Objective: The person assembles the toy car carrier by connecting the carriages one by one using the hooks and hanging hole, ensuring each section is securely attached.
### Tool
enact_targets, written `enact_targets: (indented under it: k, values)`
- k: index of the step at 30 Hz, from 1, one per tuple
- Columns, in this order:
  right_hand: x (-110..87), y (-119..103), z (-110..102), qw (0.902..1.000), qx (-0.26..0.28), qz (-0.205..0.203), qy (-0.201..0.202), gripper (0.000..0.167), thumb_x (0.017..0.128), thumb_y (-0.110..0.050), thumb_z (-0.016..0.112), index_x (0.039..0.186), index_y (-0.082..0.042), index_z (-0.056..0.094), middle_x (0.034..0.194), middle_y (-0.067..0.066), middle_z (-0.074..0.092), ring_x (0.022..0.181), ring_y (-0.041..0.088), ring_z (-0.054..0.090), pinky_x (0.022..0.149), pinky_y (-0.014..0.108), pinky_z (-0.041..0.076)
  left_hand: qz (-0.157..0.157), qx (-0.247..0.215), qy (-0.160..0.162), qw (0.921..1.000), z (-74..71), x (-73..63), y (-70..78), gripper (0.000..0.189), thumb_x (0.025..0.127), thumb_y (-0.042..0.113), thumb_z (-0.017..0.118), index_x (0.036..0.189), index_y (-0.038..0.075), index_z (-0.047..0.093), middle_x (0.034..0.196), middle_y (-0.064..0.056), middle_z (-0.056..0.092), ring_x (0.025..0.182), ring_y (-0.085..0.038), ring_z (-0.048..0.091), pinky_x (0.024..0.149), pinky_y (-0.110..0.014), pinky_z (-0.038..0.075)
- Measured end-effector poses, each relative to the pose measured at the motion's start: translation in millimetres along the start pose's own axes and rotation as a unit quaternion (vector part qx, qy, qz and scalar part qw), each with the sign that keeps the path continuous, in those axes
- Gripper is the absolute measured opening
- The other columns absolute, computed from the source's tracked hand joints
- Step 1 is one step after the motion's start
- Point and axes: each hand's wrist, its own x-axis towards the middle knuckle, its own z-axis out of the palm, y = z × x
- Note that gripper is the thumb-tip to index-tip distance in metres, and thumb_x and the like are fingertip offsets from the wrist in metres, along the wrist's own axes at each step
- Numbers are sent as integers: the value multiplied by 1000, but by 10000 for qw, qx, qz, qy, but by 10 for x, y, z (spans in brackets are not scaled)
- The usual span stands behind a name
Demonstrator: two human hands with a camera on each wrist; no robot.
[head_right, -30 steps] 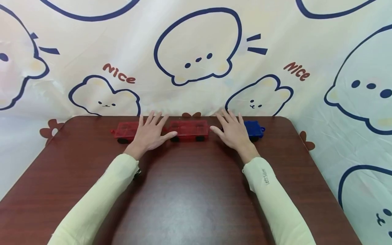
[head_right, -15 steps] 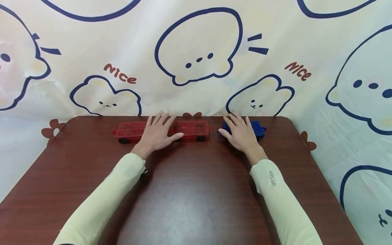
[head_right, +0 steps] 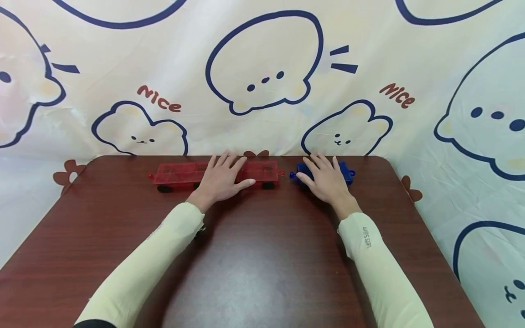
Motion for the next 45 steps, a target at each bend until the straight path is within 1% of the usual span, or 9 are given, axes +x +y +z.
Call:
enact_targets:
  k: [7, 11, 18, 28, 34, 38, 45]
  values:
    - [-3, 54, 34, 10000, -42, 18, 25, 75, 103, -62, 39, 157, -10, 39, 162, 17, 31, 152, 38, 17, 120, 63, 1, 121, 114, -25, 9999, 34, 72, 67, 86, 96, 74, 39, 162, 21, 28, 165, -12, 26, 154, -35, 12, 121, -59, 7]
    - [7, 75, 38, 10000, -39, 44, -43, 77, 103, -64, 36, 157, -10, 39, 163, 17, 31, 152, 38, 16, 119, 63, 1, 206, 155, -61, 9996, 48, 111, 111, 87, 96, 75, 37, 162, 21, 28, 165, -12, 25, 153, -35, 14, 121, -57, 8]
    - [24, 107, 35, 9998, 5, 141, -156, 79, 102, -67, 30, 159, -11, 36, 163, 18, 30, 153, 38, 15, 119, 64, 0, 222, 110, -231, 9994, 100, 167, 179, 87, 96, 76, 35, 162, 20, 27, 166, -10, 25, 154, -34, 12, 122, -56, 5]
    - [79, 145, 27, 9997, -52, 117, -223, 78, 103, -66, 30, 159, -11, 35, 163, 19, 29, 153, 38, 14, 119, 64, 4, 317, 50, -379, 9988, 118, 247, 241, 86, 97, 75, 33, 163, 21, 23, 168, -10, 19, 155, -33, 6, 122, -56, 3]
    - [121, 145, 21, 9995, -127, 72, -284, 77, 104, -65, 30, 159, -11, 35, 163, 19, 29, 153, 38, 15, 119, 64, 5, 331, -74, -479, 9983, 124, 287, 259, 89, 95, 78, 33, 164, 22, 22, 168, -10, 17, 156, -32, 3, 122, -56, 1]
    - [130, 146, 48, 9993, -134, 58, -331, 78, 104, -65, 29, 159, -11, 35, 164, 17, 28, 153, 38, 14, 119, 64, 3, 360, -62, -576, 9977, 151, 307, 271, 90, 95, 79, 33, 164, 23, 18, 169, -10, 14, 156, -31, 1, 122, -55, -2]
    - [127, 150, 91, 9987, -152, 51, -485, 82, 101, -70, 26, 161, -15, 30, 166, 16, 24, 155, 35, 9, 120, 61, -3, 404, 198, -697, 9966, 170, 289, 277, 87, 97, 76, 30, 165, 26, 9, 170, -8, 8, 156, -31, -2, 121, -55, -4]
